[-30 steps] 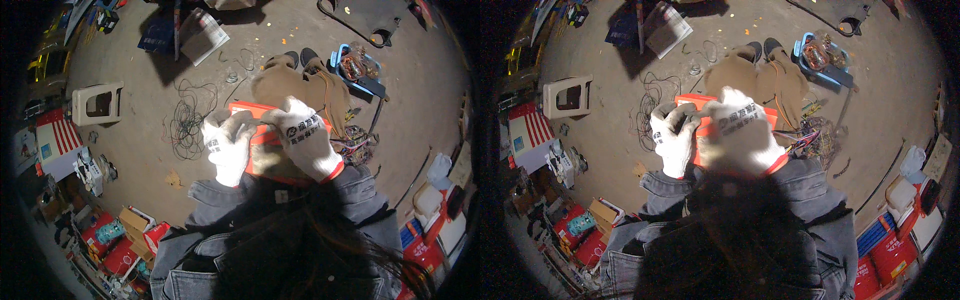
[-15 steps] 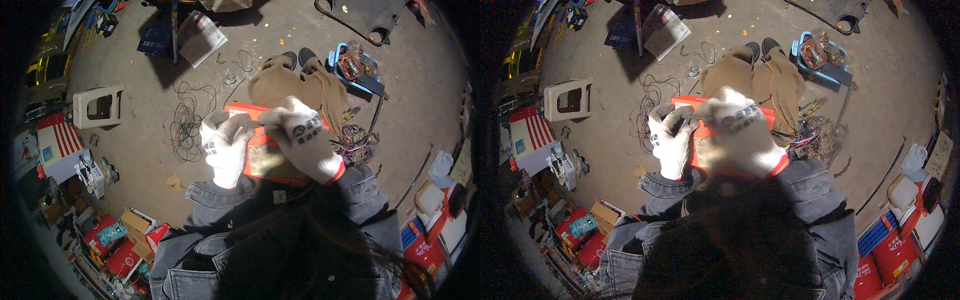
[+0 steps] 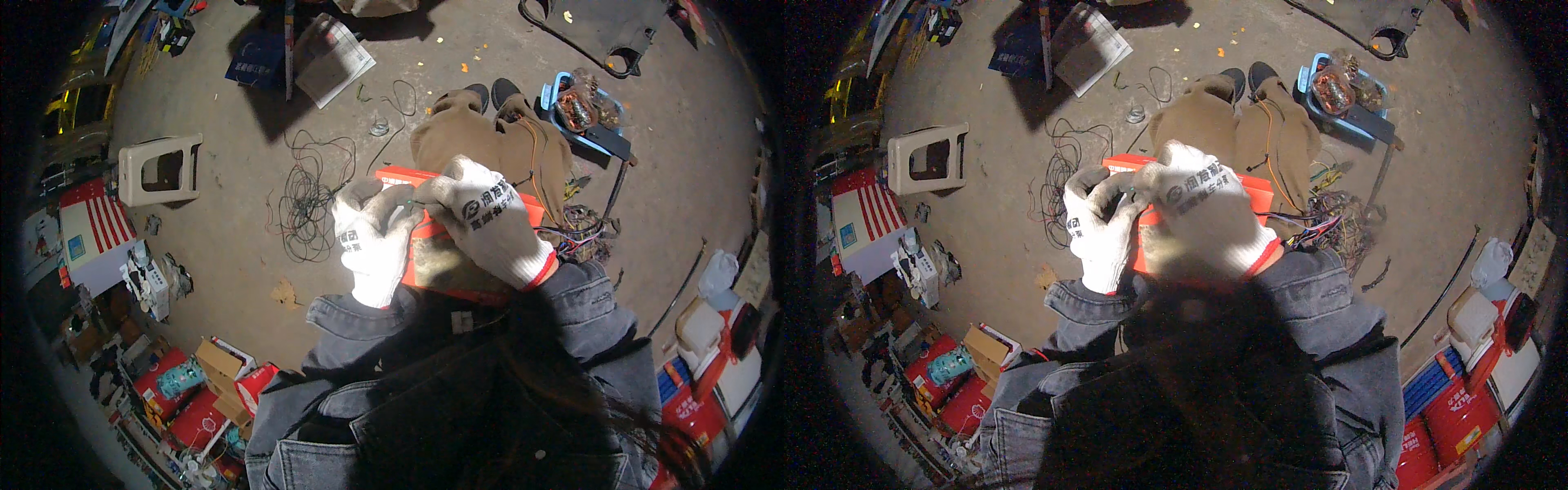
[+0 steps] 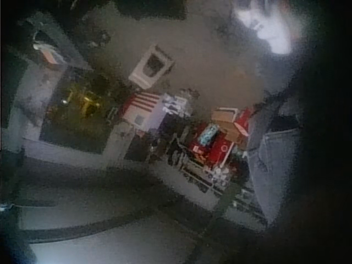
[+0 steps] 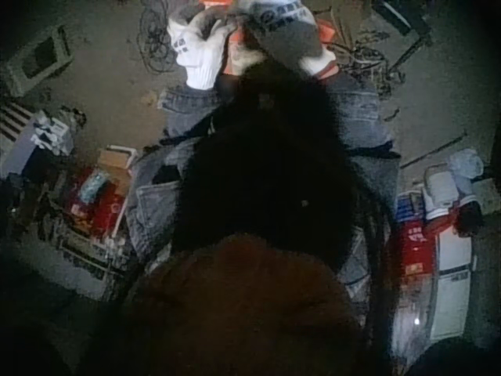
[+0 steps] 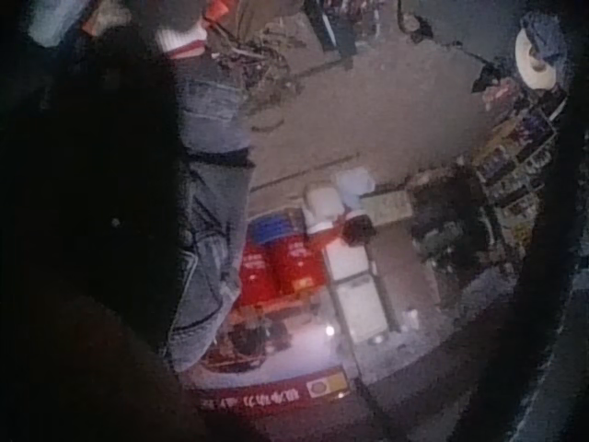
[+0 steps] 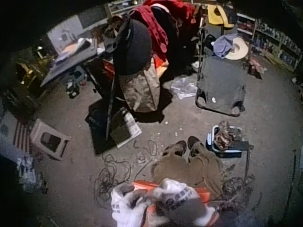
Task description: The person sits on the floor and uses a screwdriver and wire cutters to strip, twist, and connect multiple colored wires within a harness. They repeatedly strip insulation, twist exposed conductors, and secure connections while handling the bundle over a red box.
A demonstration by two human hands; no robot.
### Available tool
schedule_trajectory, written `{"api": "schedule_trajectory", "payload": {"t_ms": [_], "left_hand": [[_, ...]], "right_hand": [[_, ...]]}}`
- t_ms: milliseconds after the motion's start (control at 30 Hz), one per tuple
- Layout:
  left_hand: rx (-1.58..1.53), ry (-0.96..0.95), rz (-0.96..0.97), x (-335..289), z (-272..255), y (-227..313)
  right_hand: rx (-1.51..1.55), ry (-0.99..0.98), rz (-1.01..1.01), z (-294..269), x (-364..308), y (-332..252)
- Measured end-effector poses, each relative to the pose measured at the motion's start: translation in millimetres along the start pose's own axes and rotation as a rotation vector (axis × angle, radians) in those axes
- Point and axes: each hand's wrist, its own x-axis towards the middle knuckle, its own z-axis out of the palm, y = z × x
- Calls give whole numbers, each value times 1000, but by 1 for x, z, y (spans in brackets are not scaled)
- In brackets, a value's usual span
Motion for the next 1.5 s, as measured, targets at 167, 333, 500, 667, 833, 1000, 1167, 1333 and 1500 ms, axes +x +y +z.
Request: {"api": "schedule_trajectory", "payload": {"t_ms": [167,333,500,667,833,1000,1167,1333,1500], "left_hand": [[-37,-6,7,1,1,-3],[-18,26,63,2,4,-6],[99,20,101,1,1,-3],[129,25,121,1,-1,2],[86,5,100,0,-1,4],[209,28,246,1,-2,9],[283,-42,203,-3,-5,17],[293,15,261,-1,-5,21],[180,99,470,2,-6,24]], "right_hand": [[-9,8,-31,-8,-2,-6],[-78,36,-63,-10,-3,-9],[-46,76,-59,-12,-8,-5],[-101,133,-120,-14,-14,6],[-148,138,-114,-15,-22,7],[-190,110,-149,-21,-24,4],[-199,85,-58,-28,-32,-3],[99,202,167,-28,-38,-2],[173,333,142,-18,-38,-3]]}}
